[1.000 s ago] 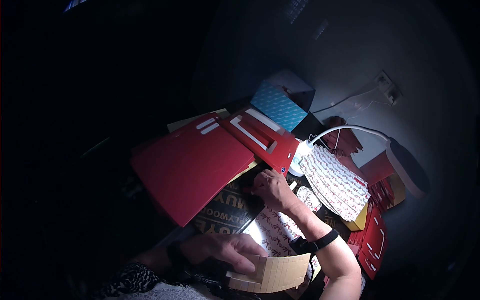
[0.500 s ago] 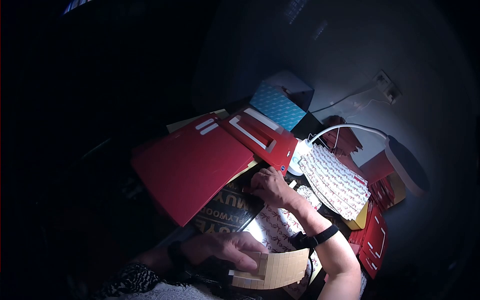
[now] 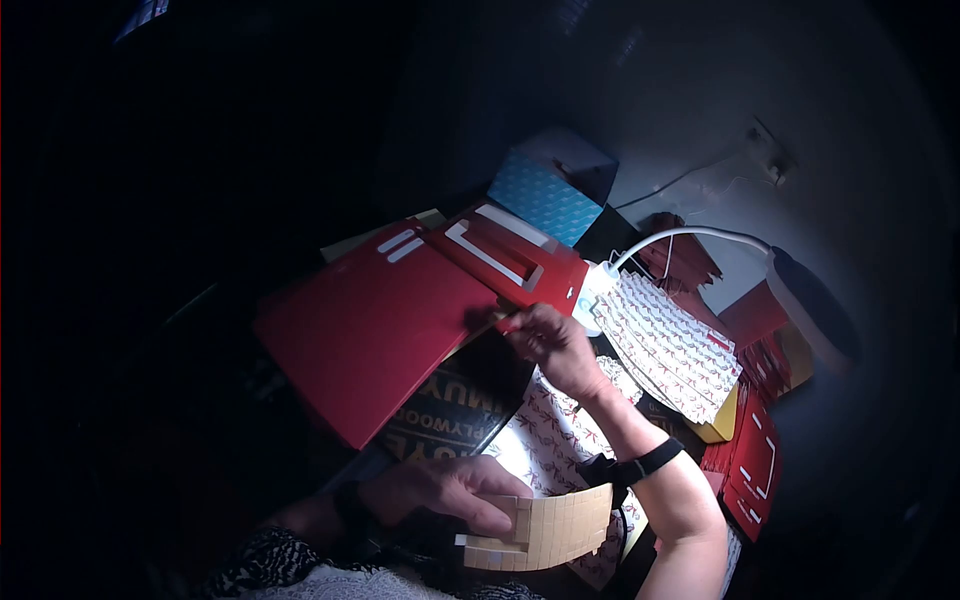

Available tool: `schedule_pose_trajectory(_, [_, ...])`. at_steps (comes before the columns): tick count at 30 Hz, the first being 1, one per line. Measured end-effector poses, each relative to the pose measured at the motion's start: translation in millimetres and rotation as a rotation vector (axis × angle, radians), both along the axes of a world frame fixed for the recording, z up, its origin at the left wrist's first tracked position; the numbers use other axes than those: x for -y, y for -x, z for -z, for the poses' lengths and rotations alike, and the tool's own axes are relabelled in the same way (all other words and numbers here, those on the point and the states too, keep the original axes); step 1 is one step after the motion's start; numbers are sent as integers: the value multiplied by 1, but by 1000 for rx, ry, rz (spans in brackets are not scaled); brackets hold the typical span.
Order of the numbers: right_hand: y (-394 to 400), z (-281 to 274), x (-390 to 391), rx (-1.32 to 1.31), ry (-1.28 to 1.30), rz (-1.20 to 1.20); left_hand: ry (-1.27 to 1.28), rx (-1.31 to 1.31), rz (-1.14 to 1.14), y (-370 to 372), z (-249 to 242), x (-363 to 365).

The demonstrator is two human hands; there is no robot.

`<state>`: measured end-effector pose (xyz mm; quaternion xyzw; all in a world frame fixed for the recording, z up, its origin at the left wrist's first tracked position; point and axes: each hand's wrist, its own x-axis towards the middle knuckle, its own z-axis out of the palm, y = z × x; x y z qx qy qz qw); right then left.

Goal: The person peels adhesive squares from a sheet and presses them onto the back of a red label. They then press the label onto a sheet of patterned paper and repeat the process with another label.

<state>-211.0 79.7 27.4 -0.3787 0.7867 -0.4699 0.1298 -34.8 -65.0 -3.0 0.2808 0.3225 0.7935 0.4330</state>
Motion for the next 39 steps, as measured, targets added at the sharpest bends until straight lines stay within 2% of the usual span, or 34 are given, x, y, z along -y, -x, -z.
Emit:
schedule_pose_trajectory(1, [1, -6, -4, 176, 96, 34, 1, 4, 9, 0, -3, 1])
schedule_pose_trajectory(4, [-2, -32, -27, 223, 180, 73, 99, -20, -5, -1, -12, 4])
schedule_pose_trajectory(5, [-8, -43, -39, 194, 112, 98, 127, 24, -37, -6, -18, 5])
schedule_pose_trajectory(8, [-7, -63, -103, 382, 19, 168, 195, 73, -128, -11, -25, 5])
schedule_pose_trajectory(9, [-19, -76, -110, 301, -132, 329, 214, 46, -145, -9, -25, 5])
schedule_pose_trajectory(11, [-27, -78, -133, 171, -326, 487, 216, 4, -157, -8, -17, 4])
schedule_pose_trajectory(13, [-31, -74, -158, 118, -462, 542, 222, -34, -187, -9, -14, 0])
schedule_pose_trajectory(15, [-40, -68, -171, 140, -428, 592, 258, 48, -342, -13, -17, -3])
schedule_pose_trajectory(16, [-40, -60, -178, 169, -396, 626, 261, 44, -330, -14, -15, -7])
schedule_pose_trajectory(18, [-40, -49, -189, 171, -382, 665, 206, 101, -549, -12, -8, -15])
schedule_pose_trajectory(19, [-39, -42, -193, 171, -376, 675, 209, 97, -540, -9, -1, -16])
schedule_pose_trajectory(21, [-35, -31, -201, 174, -384, 687, 54, -20, -601, -2, 14, -12])
schedule_pose_trajectory(25, [-30, -30, -203, 161, -409, 730, 30, 14, -712, 0, 5, -20])
schedule_pose_trajectory(34, [-32, -20, -220, 133, -293, 846, -133, 117, -735, 8, 19, -31])
schedule_pose_trajectory(39, [-32, -22, -225, 259, -157, 844, -162, 129, -736, 6, 14, -33])
